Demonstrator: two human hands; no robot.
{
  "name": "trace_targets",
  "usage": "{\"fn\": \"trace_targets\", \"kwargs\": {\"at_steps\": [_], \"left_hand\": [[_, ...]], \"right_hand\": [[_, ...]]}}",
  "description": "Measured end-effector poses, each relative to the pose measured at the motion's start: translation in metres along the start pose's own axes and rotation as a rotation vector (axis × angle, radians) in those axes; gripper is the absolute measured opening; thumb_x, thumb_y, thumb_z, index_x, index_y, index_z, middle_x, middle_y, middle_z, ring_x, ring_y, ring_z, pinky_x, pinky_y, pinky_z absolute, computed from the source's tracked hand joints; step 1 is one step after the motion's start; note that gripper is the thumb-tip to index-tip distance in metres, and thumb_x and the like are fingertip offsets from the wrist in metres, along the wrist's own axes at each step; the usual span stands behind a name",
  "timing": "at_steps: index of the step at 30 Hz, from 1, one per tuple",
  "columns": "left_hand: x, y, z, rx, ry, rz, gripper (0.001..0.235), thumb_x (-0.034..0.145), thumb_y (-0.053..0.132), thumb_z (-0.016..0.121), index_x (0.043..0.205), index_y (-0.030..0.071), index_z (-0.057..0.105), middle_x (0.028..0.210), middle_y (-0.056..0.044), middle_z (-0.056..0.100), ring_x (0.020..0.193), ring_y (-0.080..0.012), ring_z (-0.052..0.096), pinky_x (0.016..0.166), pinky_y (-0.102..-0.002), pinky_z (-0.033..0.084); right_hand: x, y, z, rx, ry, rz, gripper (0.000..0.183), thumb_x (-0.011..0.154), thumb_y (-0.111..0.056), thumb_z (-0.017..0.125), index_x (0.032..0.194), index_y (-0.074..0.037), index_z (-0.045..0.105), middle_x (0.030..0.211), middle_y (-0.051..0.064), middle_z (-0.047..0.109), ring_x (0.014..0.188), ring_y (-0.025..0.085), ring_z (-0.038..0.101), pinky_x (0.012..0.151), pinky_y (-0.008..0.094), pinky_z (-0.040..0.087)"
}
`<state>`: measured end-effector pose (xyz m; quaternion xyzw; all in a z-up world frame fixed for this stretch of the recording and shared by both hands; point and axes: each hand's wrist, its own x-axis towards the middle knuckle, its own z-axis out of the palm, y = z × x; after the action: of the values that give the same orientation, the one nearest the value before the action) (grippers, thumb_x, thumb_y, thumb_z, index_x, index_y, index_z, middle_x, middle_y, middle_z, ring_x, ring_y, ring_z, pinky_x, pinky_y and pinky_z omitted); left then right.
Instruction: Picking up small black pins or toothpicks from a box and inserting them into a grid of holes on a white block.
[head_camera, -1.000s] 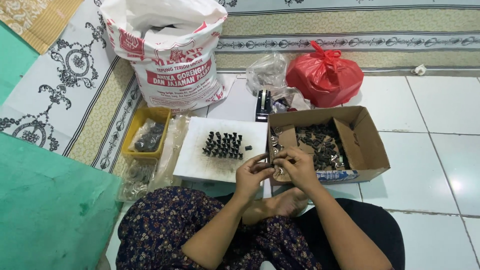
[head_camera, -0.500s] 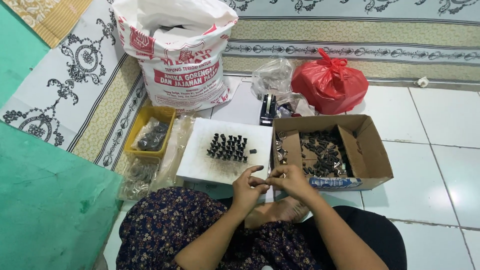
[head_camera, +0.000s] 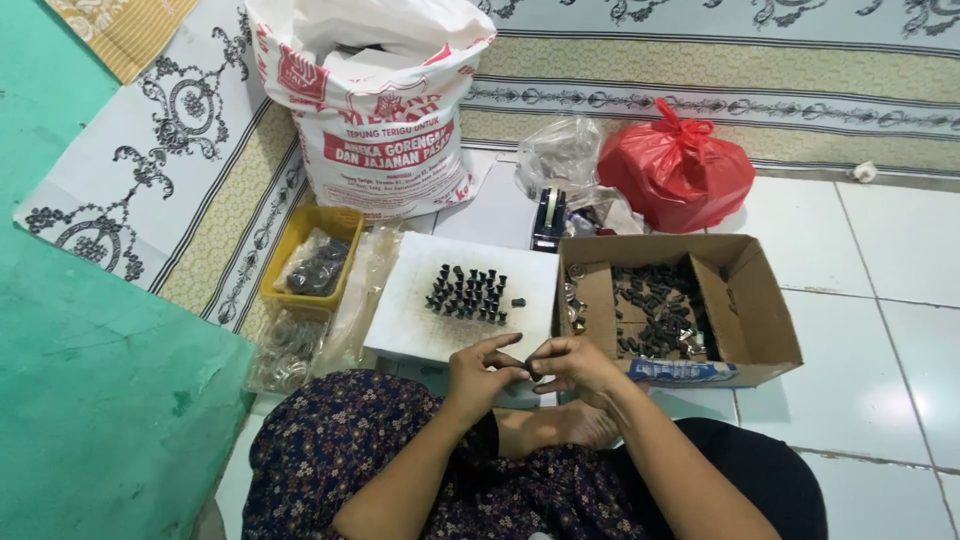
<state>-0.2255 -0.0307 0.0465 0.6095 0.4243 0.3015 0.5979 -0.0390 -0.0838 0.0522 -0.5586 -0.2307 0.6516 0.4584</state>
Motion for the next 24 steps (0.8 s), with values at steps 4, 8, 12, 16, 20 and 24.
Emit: {"fn": "trace_targets", "kwargs": {"at_steps": [4,8,12,16,20,24], "left_hand": [[0.001,-0.012,0.001,-0.025,0.025,-0.024,0.051,0.067,-0.004,0.088,0.115,0.009,0.079,0.079,-0.012,0.08,0.072,-0.0146,0.075,0.059,-0.025,0.063],[0.001,-0.017,0.001,-0.119,0.011,-0.065,0.045,0.069,-0.011,0.084,0.113,0.001,0.078,0.082,-0.02,0.079,0.074,-0.0235,0.077,0.062,-0.031,0.065],[0.007,-0.017,-0.004,-0.094,0.044,-0.043,0.029,0.072,-0.007,0.084,0.1,0.002,0.081,0.081,-0.018,0.079,0.076,-0.0241,0.077,0.066,-0.034,0.065],[0.024,-0.025,-0.004,-0.089,0.092,-0.009,0.017,0.076,-0.002,0.085,0.092,0.003,0.082,0.079,-0.018,0.079,0.076,-0.0236,0.077,0.068,-0.035,0.065],[0.027,-0.029,-0.005,-0.02,0.189,0.137,0.019,0.073,-0.004,0.085,0.09,0.003,0.082,0.075,-0.017,0.078,0.067,-0.0231,0.076,0.057,-0.032,0.064],[0.031,-0.04,-0.003,0.029,0.22,0.187,0.019,0.073,-0.005,0.086,0.089,0.002,0.082,0.072,-0.016,0.077,0.062,-0.0221,0.075,0.051,-0.03,0.062]], "right_hand": [[0.007,0.011,0.0,-0.023,0.026,-0.004,0.017,0.077,0.006,0.084,0.087,0.009,0.07,0.085,0.019,0.063,0.081,0.032,0.074,0.071,0.049,0.067],[0.012,0.02,0.003,-0.042,0.057,-0.015,0.014,0.077,0.01,0.081,0.085,0.01,0.07,0.082,0.019,0.06,0.08,0.033,0.073,0.071,0.05,0.067],[0.02,0.02,0.001,-0.054,0.078,-0.058,0.014,0.08,0.007,0.08,0.09,0.01,0.071,0.085,0.018,0.061,0.083,0.032,0.073,0.075,0.05,0.067],[0.023,0.011,0.003,-0.092,0.093,-0.107,0.014,0.084,0.002,0.081,0.095,0.009,0.075,0.087,0.02,0.066,0.088,0.03,0.072,0.077,0.049,0.066],[0.034,0.016,0.006,-0.086,0.095,-0.133,0.023,0.081,0.003,0.082,0.102,0.01,0.076,0.089,0.022,0.071,0.086,0.028,0.074,0.077,0.042,0.066],[0.052,0.02,0.001,-0.207,0.061,-0.138,0.027,0.081,0.006,0.081,0.106,0.013,0.074,0.091,0.026,0.073,0.083,0.03,0.074,0.075,0.043,0.065]]}}
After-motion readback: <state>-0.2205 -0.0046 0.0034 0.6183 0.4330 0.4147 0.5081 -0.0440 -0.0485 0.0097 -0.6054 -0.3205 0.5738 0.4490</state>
